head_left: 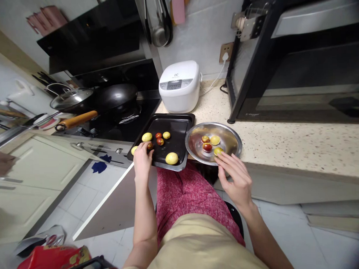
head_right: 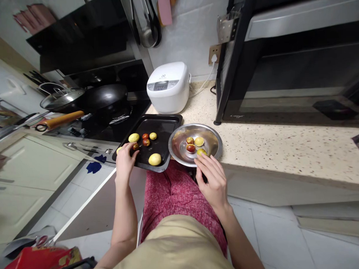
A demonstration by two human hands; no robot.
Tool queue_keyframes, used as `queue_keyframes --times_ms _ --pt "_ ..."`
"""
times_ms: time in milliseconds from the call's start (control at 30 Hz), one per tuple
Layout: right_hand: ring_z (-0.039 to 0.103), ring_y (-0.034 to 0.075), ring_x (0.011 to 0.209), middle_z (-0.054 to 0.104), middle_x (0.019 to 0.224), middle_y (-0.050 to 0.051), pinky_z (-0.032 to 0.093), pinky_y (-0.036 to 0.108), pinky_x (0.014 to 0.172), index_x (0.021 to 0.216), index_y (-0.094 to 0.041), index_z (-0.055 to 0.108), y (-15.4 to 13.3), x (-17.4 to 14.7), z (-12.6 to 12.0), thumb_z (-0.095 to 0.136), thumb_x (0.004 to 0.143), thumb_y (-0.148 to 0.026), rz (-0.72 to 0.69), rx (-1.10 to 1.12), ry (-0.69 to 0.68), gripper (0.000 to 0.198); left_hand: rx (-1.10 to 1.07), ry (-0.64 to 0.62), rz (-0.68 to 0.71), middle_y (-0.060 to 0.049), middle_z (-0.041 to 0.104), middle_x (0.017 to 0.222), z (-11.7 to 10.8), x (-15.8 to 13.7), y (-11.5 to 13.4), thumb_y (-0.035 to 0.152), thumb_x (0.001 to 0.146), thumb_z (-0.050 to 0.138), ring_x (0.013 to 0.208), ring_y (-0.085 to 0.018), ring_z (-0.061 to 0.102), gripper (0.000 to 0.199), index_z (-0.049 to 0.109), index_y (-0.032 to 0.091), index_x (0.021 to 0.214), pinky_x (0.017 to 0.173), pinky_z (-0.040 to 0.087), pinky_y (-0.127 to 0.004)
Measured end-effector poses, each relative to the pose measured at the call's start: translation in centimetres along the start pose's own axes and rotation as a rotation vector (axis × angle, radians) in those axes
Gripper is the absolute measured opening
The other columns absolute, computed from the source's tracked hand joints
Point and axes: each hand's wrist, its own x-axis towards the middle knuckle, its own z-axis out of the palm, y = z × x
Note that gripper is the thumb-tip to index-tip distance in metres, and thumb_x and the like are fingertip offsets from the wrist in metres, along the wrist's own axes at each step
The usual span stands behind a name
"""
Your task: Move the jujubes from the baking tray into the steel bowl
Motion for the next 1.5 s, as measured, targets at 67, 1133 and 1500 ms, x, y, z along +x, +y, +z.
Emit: queue_keyframes --times_ms 67,1133,1500 --pt "0.073 0.026 0.119 0.076 0.126 0.008 0.054 0.052 0.112 0.129 -0.024 0.071 0.0 0.0 0.0 0.064 0.092 -0.006 -0.002 -0.001 0.002 0.042 0.021 -0.002 0.010 -0.013 0.070 0.125 0.2 0.1 -0.1 0.013 0.090 0.062 0.116 -0.033 0.065 0.030 0.067 0.020 0.119 0.105 0.052 -0.050" --pt "0.073 0.026 0.117 0.078 0.121 0.007 0.059 0.048 0.102 0.134 -0.027 0.068 -2.5 1.1 0.3 0.064 0.094 -0.009 -0.010 0.050 -0.020 0.044 -0.732 -0.100 0.189 -0.006 0.075 0.112 0.0 -4.2 11.1 0.024 0.090 0.073 0.098 -0.017 0.073 0.027 0.070 0.021 0.116 0.090 0.064 -0.031" --pt "0.071 0.024 0.119 0.073 0.131 0.010 0.058 0.041 0.103 0.149 -0.026 0.055 -2.1 1.7 0.6 0.061 0.096 -0.008 -0.047 0.095 -0.073 0.056 -0.850 -0.192 0.359 -0.010 0.073 0.129 1.7 -6.0 12.9 0.027 0.096 0.071 0.117 -0.022 0.071 0.036 0.067 0.023 0.131 0.102 0.061 -0.037"
